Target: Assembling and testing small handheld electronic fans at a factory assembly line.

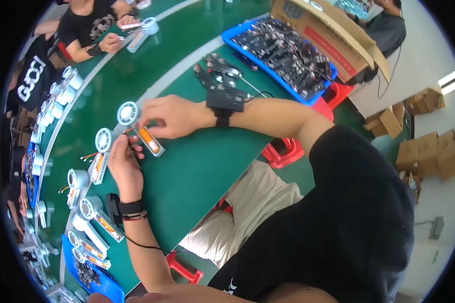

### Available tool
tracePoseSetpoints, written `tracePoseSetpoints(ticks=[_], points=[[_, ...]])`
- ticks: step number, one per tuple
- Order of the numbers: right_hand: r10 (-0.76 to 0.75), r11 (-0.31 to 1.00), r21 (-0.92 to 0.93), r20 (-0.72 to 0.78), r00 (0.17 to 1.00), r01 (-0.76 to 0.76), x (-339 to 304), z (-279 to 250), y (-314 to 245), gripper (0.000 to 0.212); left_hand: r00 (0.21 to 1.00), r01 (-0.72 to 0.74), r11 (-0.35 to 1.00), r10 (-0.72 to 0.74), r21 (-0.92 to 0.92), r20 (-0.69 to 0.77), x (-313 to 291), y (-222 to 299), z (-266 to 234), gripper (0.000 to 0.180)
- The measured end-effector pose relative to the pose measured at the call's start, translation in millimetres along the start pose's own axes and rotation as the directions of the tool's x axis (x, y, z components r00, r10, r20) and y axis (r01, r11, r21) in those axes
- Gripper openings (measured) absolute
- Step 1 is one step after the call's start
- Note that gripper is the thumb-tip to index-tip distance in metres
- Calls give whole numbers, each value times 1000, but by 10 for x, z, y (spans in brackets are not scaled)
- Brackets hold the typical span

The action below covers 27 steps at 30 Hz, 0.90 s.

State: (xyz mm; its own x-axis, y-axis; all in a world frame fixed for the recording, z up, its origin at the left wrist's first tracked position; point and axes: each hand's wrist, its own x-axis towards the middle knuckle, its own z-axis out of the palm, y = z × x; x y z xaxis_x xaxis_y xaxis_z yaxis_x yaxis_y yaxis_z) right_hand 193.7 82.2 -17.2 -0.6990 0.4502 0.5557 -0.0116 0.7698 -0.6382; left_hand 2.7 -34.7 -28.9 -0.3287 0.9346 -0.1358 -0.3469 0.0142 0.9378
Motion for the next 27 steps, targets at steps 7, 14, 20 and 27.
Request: tracePoseSetpoints(ticks=[7,14,20,27], points=[[-184,949,-256,35,982,187,76,150,-14,13,1000,5,1000,-5,-24,21,34,62,41,31],[-153,987,-55,1,988,153,12,194,147,12,947,-231,886,299,401,-116,-32,-45,37,28],[308,897,335,-5,951,-289,39,108,136,12,851,-424,616,521,664,60,-19,21,-75,29],[404,754,490,179,897,-437,36,48,-56,13,818,-568,515,439,642,372,-58,85,41,32]])
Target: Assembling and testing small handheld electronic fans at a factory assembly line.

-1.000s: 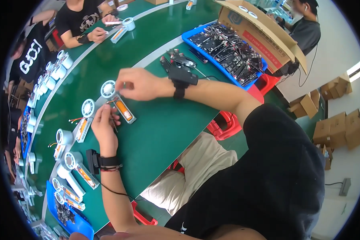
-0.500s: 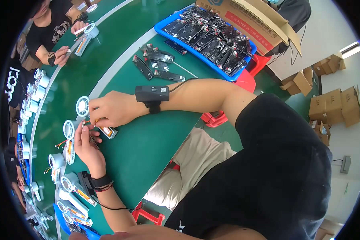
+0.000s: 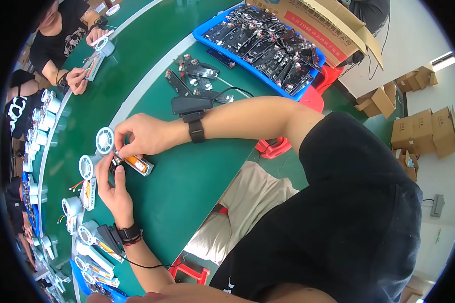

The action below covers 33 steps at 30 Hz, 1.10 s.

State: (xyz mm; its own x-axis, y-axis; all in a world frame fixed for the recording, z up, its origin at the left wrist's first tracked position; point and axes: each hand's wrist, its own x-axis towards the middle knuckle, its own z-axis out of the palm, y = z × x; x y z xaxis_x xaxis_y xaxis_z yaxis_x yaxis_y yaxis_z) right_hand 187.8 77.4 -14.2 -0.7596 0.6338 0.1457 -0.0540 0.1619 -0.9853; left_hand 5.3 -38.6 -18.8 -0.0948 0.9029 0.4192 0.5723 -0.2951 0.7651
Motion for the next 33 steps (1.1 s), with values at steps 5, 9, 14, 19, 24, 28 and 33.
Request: tracePoseSetpoints(ticks=[5,9,14,19,24,28,33], points=[[37,996,76,53,998,-41,19,-6,17,12,996,90,981,-86,-171,29,-10,-31,21,32],[18,990,138,72,997,-28,26,8,63,11,990,141,951,-127,-274,67,-14,-67,21,32],[-67,979,195,61,996,54,27,19,91,9,987,146,948,-123,-282,101,-30,-67,16,33],[31,970,238,93,995,-53,35,-9,65,9,990,122,968,-103,-220,99,-23,-20,13,31],[55,967,246,63,996,-69,22,-37,29,10,1000,-5,998,4,56,22,-23,66,60,32],[12,991,129,103,995,-25,34,-147,12,12,972,-215,854,233,474,21,-21,182,71,36],[-31,994,103,79,996,23,28,-89,-39,13,969,-201,818,248,539,-15,-48,245,115,39]])
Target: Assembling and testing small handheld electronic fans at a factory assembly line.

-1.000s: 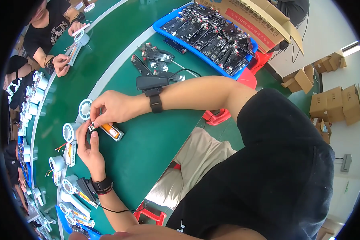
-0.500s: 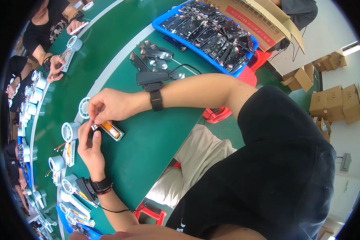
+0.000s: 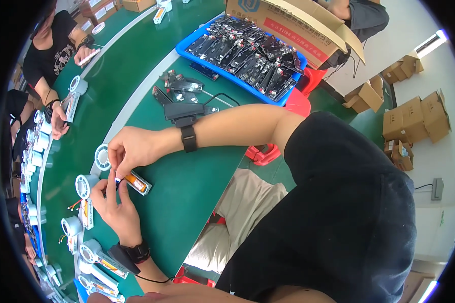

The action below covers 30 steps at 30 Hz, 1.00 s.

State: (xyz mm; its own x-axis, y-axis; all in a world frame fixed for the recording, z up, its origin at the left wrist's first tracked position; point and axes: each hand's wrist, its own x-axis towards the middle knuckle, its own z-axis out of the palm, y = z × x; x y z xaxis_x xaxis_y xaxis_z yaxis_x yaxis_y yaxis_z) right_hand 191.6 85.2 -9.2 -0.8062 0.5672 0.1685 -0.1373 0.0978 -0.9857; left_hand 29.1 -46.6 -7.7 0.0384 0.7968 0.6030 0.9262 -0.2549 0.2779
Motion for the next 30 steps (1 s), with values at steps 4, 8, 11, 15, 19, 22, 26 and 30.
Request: tracePoseSetpoints(ticks=[4,8,11,15,19,22,26,30], points=[[-1,1000,-28,-48,999,0,-15,1,-20,14,1000,-2,1000,2,21,-1,-6,64,46,38],[-39,990,-136,-63,997,30,9,40,-40,15,1000,-31,994,30,102,5,-10,76,9,39],[-73,976,-208,-28,997,66,-1,32,-65,15,999,-34,994,33,103,11,4,64,-19,36],[-29,989,-149,-66,997,19,21,-45,-160,16,986,149,912,-168,-383,-17,-83,-4,105,31],[1,971,-238,32,1000,7,56,-191,-29,19,907,342,606,-414,-718,83,-141,-61,363,31],[18,951,-309,111,994,17,0,-163,-30,19,841,470,438,-486,-767,238,-100,1,291,32],[-220,849,-458,149,964,264,80,-30,12,18,757,536,245,-562,-808,332,-104,49,136,32],[-374,763,-539,84,924,357,16,-25,5,18,748,549,193,-549,-814,374,-45,135,170,33]])
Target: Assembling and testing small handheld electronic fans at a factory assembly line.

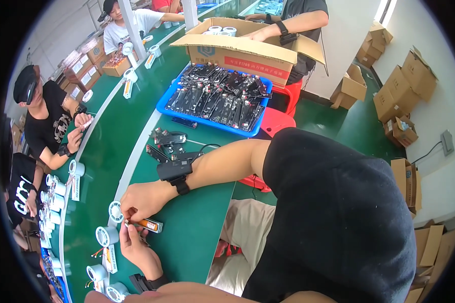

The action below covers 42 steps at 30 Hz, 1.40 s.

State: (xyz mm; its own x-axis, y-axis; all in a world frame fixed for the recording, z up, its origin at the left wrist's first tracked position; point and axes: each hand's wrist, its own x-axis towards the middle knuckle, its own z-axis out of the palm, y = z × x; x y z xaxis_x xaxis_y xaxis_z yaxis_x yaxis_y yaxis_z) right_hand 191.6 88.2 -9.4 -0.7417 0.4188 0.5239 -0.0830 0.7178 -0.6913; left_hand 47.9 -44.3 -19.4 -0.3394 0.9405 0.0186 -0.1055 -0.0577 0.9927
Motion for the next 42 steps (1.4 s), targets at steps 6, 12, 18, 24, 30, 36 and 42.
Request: tracePoseSetpoints(ticks=[6,12,18,24,30,36,42], points=[[39,999,-10,90,995,-38,-29,-62,40,15,1000,8,1000,-8,-9,-2,48,-18,17,33],[-158,977,-153,-69,985,147,5,155,26,14,993,-70,982,85,175,-82,-44,73,-14,33],[-260,864,-451,-17,966,224,-123,-48,81,12,995,13,992,-2,122,-97,42,-44,106,29],[-86,817,-558,133,987,147,-70,57,-143,15,980,158,971,-131,181,-149,22,-52,-88,30],[-23,877,-466,209,978,121,-108,-11,-304,19,997,34,961,-14,275,-71,70,-24,-65,30],[86,849,-528,148,985,5,-26,46,-328,17,995,-50,934,77,354,-62,137,-118,-110,31],[11,902,-432,34,999,4,-97,83,-125,14,997,48,945,-29,324,-66,82,0,-77,30]])
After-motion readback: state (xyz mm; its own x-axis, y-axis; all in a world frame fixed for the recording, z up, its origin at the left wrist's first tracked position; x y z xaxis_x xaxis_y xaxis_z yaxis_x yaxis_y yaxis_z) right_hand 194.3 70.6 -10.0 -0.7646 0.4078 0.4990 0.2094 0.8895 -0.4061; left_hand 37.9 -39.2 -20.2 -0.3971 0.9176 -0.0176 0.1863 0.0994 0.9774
